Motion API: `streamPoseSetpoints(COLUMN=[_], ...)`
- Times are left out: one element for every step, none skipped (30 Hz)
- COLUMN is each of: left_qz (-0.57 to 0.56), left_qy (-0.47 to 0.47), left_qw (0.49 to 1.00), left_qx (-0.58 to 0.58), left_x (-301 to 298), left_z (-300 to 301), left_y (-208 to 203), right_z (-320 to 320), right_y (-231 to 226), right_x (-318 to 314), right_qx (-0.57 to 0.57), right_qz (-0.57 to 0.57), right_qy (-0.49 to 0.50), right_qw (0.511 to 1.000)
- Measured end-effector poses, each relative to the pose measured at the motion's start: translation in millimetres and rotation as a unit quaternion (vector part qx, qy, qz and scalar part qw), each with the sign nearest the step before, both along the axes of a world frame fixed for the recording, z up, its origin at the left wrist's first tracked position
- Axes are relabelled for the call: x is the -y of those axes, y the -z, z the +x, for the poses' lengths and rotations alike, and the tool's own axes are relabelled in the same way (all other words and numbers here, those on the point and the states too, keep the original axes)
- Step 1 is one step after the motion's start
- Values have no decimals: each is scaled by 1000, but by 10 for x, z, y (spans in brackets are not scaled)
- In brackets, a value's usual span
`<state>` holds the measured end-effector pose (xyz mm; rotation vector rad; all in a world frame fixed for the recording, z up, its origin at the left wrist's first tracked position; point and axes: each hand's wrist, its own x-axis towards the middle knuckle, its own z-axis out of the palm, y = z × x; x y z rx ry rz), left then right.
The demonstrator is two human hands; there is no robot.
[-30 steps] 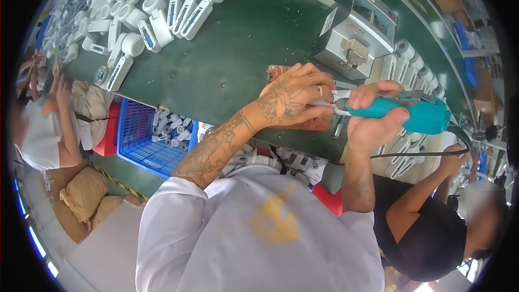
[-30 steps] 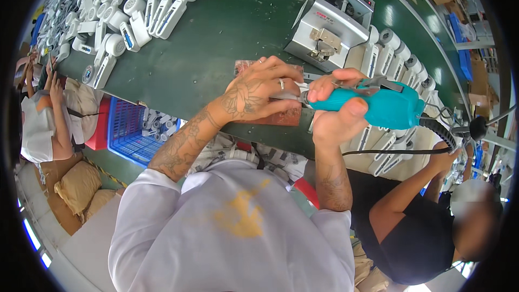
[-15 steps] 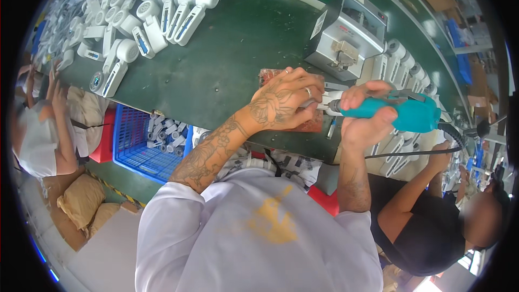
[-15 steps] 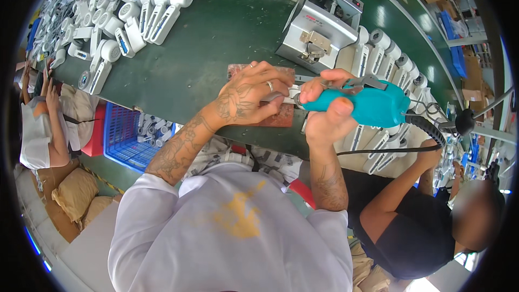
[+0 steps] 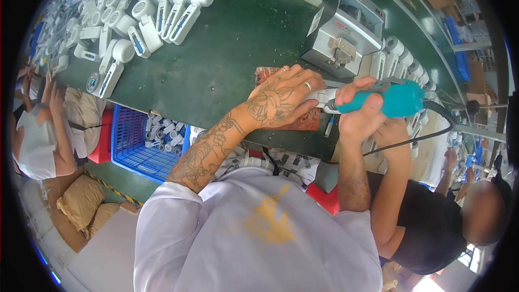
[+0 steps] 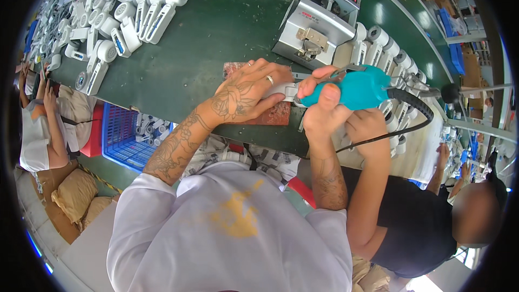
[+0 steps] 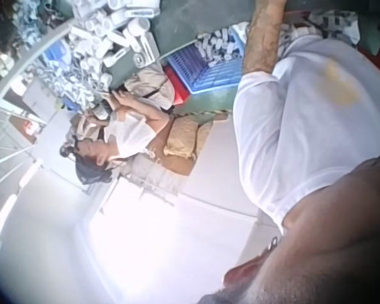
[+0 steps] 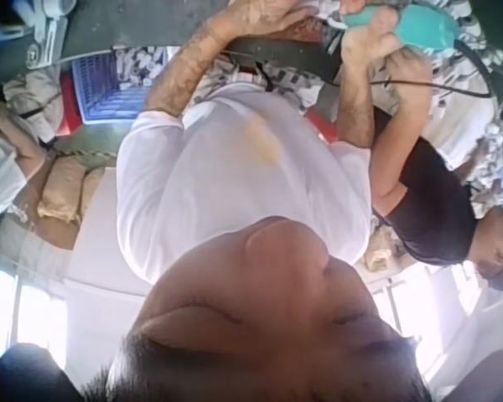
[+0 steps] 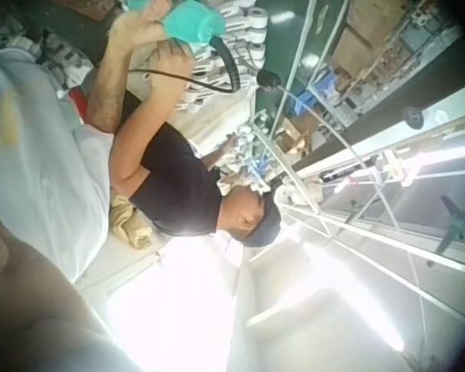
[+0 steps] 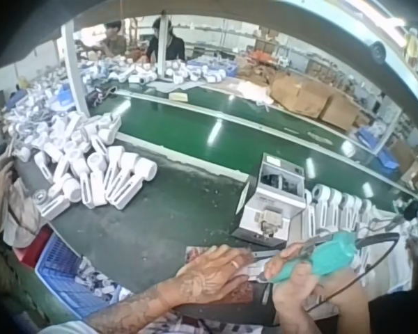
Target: Assembling components of portable handheld fans using an electric screwdriver on an assembly line.
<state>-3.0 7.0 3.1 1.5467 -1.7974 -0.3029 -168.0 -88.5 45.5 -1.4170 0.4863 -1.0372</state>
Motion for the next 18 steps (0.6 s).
streamPoseSetpoints(left_qz=[5,11,14,19,24,23,21,19,17,12,10,-32,-72,-125,-139,-195,-165,-154], left_qy=[7,13,13,13,14,19,11,3,1,4,-1,-16,-34,-2,24,-24,-29,-33], left_qw=[1000,1000,1000,1000,999,999,999,999,999,999,999,998,994,991,987,975,974,977], left_qx=[6,11,11,18,25,24,28,31,34,32,35,50,73,39,72,100,152,145], left_x=[-5,-9,-14,5,21,33,27,15,-4,-15,-73,-100,-84,-43,-67,-169,-277,-400], left_z=[14,23,26,19,15,15,21,37,64,89,138,114,107,118,76,41,-102,-112], left_y=[-3,-1,4,-5,-11,-15,-8,-5,-7,-9,-11,46,88,63,-110,-155,135,41], right_z=[-30,-67,-97,-131,-148,-151,-129,-88,-44,-42,-40,-13,-15,-142,-247,-175,-227,-352], right_y=[-6,-29,-33,-22,3,17,33,38,36,67,152,222,246,336,517,290,165,23], right_x=[28,67,97,129,169,193,189,172,151,172,193,205,85,123,196,-20,-108,-218], right_qx=[0,-9,-19,-19,-6,7,8,11,15,19,14,9,-15,-42,76,146,179,192], right_qz=[3,4,6,7,15,21,22,36,49,45,76,107,88,143,290,200,158,136], right_qy=[-1,-44,-88,-82,-110,-137,-136,-131,-128,-135,-131,-131,-58,-32,31,1,0,39], right_qw=[1000,999,996,996,994,990,990,991,990,990,988,985,994,988,954,969,971,971])
